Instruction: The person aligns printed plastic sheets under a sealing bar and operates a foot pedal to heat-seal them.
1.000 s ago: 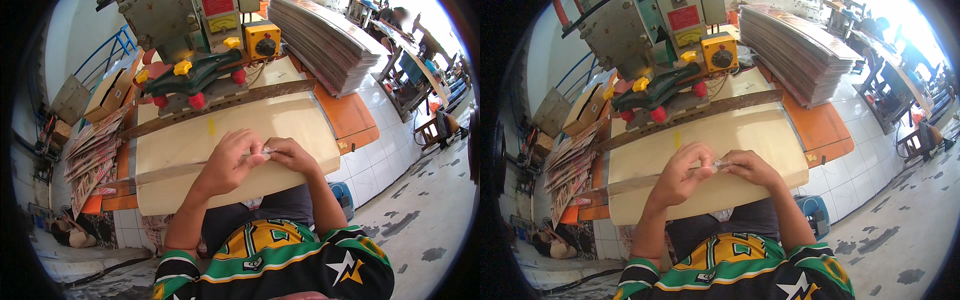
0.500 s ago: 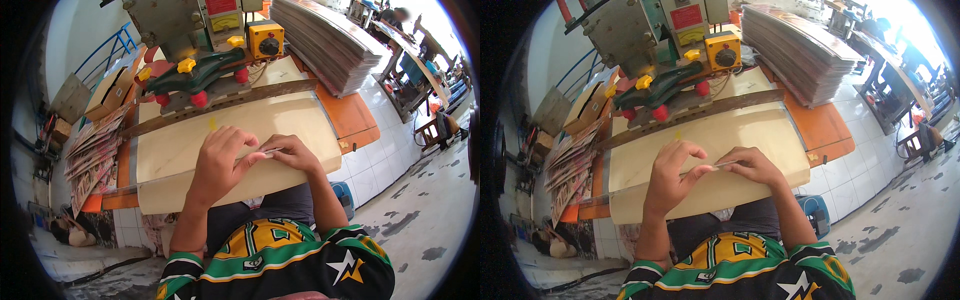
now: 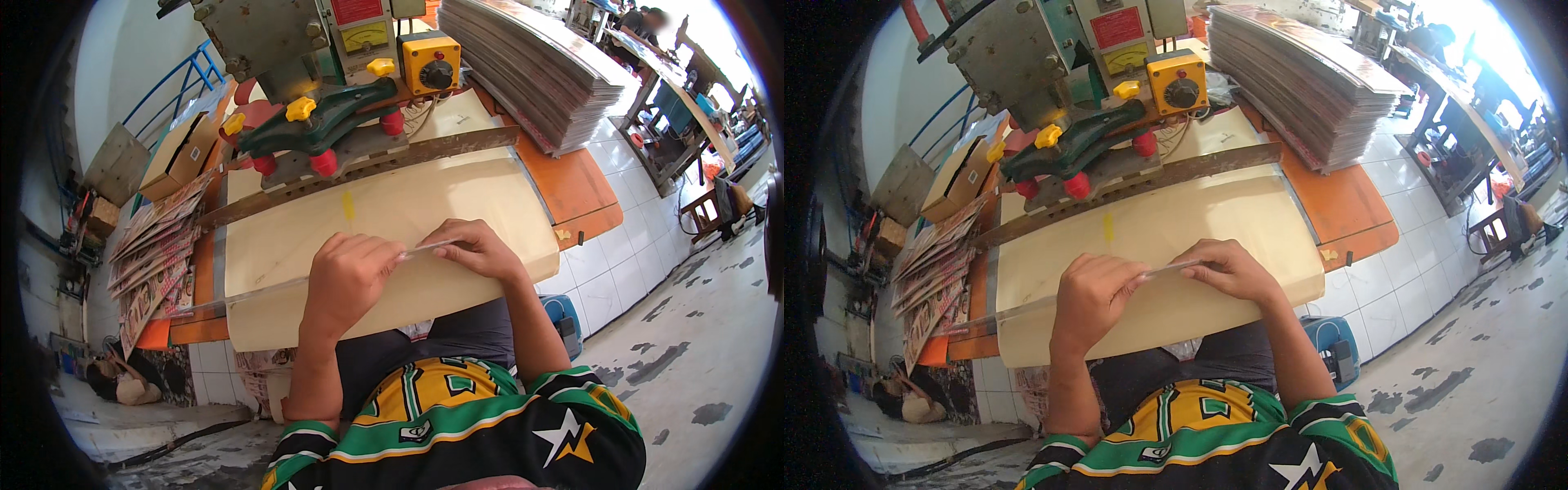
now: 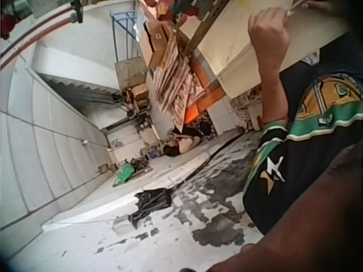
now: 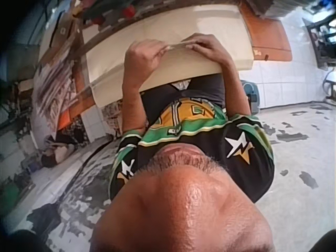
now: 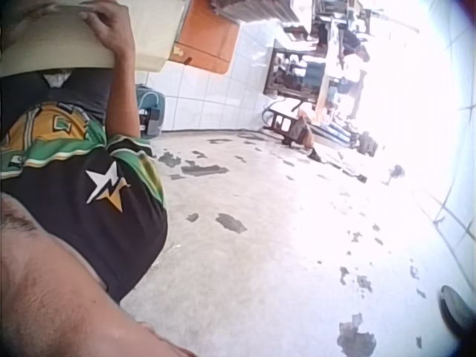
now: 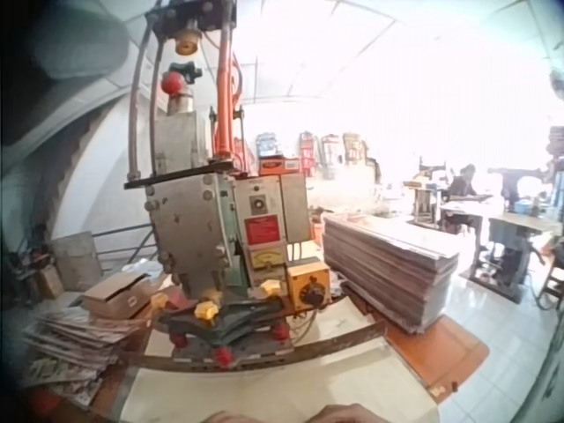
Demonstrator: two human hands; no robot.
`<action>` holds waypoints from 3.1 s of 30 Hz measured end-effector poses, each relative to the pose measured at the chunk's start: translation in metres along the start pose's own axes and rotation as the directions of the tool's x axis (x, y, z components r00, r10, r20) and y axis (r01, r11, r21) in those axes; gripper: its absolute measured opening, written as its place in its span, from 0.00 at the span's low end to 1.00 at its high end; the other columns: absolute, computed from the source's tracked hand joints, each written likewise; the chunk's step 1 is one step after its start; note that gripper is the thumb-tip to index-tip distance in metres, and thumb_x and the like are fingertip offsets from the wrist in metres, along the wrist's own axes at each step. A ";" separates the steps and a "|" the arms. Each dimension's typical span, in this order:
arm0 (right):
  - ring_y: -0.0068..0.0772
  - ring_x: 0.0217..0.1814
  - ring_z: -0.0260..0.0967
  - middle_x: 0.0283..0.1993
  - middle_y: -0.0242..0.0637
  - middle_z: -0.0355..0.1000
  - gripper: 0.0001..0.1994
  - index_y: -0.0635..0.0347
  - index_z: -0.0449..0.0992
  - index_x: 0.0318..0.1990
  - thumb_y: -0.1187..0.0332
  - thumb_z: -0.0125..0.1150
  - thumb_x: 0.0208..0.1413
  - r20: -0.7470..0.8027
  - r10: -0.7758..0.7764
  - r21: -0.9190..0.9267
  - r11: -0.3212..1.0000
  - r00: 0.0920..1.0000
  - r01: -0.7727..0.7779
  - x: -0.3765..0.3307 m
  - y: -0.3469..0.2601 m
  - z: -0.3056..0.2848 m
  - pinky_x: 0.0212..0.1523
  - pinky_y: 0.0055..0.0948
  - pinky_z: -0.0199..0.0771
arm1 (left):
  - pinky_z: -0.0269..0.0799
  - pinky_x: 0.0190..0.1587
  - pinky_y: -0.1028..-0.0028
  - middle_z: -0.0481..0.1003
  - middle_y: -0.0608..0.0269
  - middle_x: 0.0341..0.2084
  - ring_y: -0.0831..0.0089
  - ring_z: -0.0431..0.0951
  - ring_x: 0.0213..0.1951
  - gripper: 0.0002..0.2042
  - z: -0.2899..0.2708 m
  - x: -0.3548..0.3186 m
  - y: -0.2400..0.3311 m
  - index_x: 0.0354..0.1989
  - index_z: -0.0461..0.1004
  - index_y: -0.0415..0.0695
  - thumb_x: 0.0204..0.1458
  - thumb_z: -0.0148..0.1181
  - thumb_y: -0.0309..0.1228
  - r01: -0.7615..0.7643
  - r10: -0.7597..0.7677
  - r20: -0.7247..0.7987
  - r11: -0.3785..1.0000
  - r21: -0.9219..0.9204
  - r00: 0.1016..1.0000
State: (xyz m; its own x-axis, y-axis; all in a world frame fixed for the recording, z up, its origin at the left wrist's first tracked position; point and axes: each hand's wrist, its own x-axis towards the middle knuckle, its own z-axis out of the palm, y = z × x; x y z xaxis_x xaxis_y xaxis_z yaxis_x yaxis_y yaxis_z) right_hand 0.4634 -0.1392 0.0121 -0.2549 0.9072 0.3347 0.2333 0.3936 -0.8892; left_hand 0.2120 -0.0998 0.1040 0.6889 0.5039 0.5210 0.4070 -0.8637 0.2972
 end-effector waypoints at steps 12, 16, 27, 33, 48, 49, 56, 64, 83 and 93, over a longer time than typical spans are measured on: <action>0.42 0.50 0.74 0.44 0.40 0.80 0.12 0.58 0.83 0.48 0.70 0.63 0.59 0.048 -0.072 -0.100 0.992 0.996 0.077 0.003 -0.003 -0.001 0.55 0.38 0.72 | 0.71 0.39 0.70 0.83 0.65 0.31 0.70 0.83 0.35 0.03 0.016 -0.008 0.009 0.34 0.82 0.46 0.53 0.64 0.29 -0.073 0.089 -0.161 0.992 0.102 0.983; 0.42 0.49 0.74 0.44 0.41 0.79 0.12 0.58 0.83 0.49 0.69 0.61 0.60 0.041 -0.103 -0.097 0.990 0.994 0.107 0.004 0.000 0.000 0.54 0.38 0.72 | 0.72 0.39 0.73 0.84 0.61 0.29 0.69 0.83 0.33 0.07 0.020 -0.026 0.004 0.34 0.79 0.41 0.62 0.57 0.29 0.030 -0.160 -0.372 0.942 -0.333 0.914; 0.41 0.45 0.75 0.42 0.44 0.77 0.10 0.65 0.81 0.43 0.69 0.61 0.61 -0.032 -0.022 -0.088 0.996 0.999 0.019 -0.008 0.000 -0.006 0.49 0.34 0.72 | 0.67 0.27 0.78 0.75 0.66 0.23 0.77 0.70 0.19 0.07 -0.024 -0.040 -0.023 0.41 0.73 0.40 0.68 0.51 0.30 -0.474 -0.588 -0.384 0.001 -0.881 0.712; 0.30 0.50 0.74 0.46 0.40 0.80 0.07 0.69 0.81 0.39 0.72 0.61 0.61 -0.357 0.174 0.086 0.984 0.918 -0.153 -0.072 0.032 -0.054 0.52 0.32 0.71 | 0.57 0.29 0.77 0.71 0.68 0.22 0.81 0.60 0.15 0.04 -0.120 -0.105 -0.066 0.44 0.71 0.41 0.65 0.51 0.25 -0.679 -0.553 -0.563 -0.005 -0.734 0.613; 0.24 0.27 0.63 0.24 0.27 0.62 0.16 0.64 0.74 0.46 0.60 0.45 0.74 -0.704 0.042 0.285 0.931 0.709 0.229 -0.283 -0.013 -0.316 0.33 0.25 0.66 | 0.49 0.18 0.77 0.56 0.74 0.11 0.82 0.52 0.10 0.09 -0.350 -0.432 -0.293 0.29 0.67 0.44 0.64 0.47 0.25 -0.749 -0.792 -0.608 0.370 -0.550 0.055; 0.24 0.28 0.65 0.24 0.28 0.65 0.17 0.64 0.74 0.46 0.59 0.45 0.74 -0.694 0.070 0.207 0.972 0.717 0.106 -0.277 -0.022 -0.303 0.33 0.25 0.67 | 0.48 0.17 0.78 0.56 0.74 0.10 0.82 0.51 0.10 0.08 -0.329 -0.415 -0.271 0.30 0.68 0.44 0.64 0.48 0.25 -0.763 -0.768 -0.597 0.236 -0.601 0.232; 0.30 0.45 0.79 0.41 0.42 0.81 0.17 0.66 0.76 0.50 0.59 0.55 0.67 -0.296 0.317 0.022 0.945 0.901 -0.326 -0.151 -0.054 -0.152 0.43 0.26 0.73 | 0.47 0.18 0.79 0.58 0.72 0.11 0.84 0.52 0.12 0.09 -0.286 -0.270 -0.108 0.34 0.69 0.42 0.68 0.48 0.30 -0.720 -0.505 -0.701 0.202 -0.663 0.504; 0.43 0.57 0.75 0.57 0.46 0.76 0.24 0.62 0.70 0.64 0.64 0.63 0.62 0.547 0.105 0.046 0.987 0.830 -0.154 -0.076 -0.088 -0.042 0.60 0.37 0.72 | 0.48 0.23 0.77 0.59 0.73 0.12 0.81 0.53 0.15 0.11 -0.294 -0.261 -0.087 0.32 0.69 0.44 0.69 0.48 0.33 -0.638 -0.425 -0.731 0.366 -0.678 0.533; 0.47 0.36 0.79 0.32 0.40 0.79 0.07 0.56 0.76 0.38 0.68 0.57 0.53 0.447 0.288 -0.725 0.671 0.847 0.155 -0.098 -0.030 0.046 0.36 0.43 0.79 | 0.46 0.25 0.75 0.54 0.72 0.15 0.81 0.50 0.19 0.09 -0.294 -0.328 -0.112 0.39 0.68 0.43 0.69 0.49 0.35 -0.551 -0.482 -0.747 0.506 -0.664 0.458; 0.46 0.29 0.77 0.24 0.38 0.74 0.07 0.54 0.74 0.36 0.69 0.65 0.51 0.277 0.189 -0.682 0.729 0.942 0.054 -0.070 -0.135 -0.024 0.30 0.42 0.75 | 0.51 0.23 0.79 0.63 0.67 0.20 0.81 0.59 0.21 0.17 -0.187 -0.270 -0.069 0.35 0.69 0.40 0.66 0.56 0.43 0.101 -0.580 -0.465 0.690 -0.716 0.669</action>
State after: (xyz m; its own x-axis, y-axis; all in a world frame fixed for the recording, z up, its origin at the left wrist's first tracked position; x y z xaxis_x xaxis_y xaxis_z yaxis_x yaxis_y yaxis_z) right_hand 0.4729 -0.2524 0.1159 -0.4560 0.8879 0.0607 0.7966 0.4376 -0.4171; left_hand -0.1139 -0.1778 0.0927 -0.0540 0.8348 0.5479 -0.0786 -0.5505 0.8311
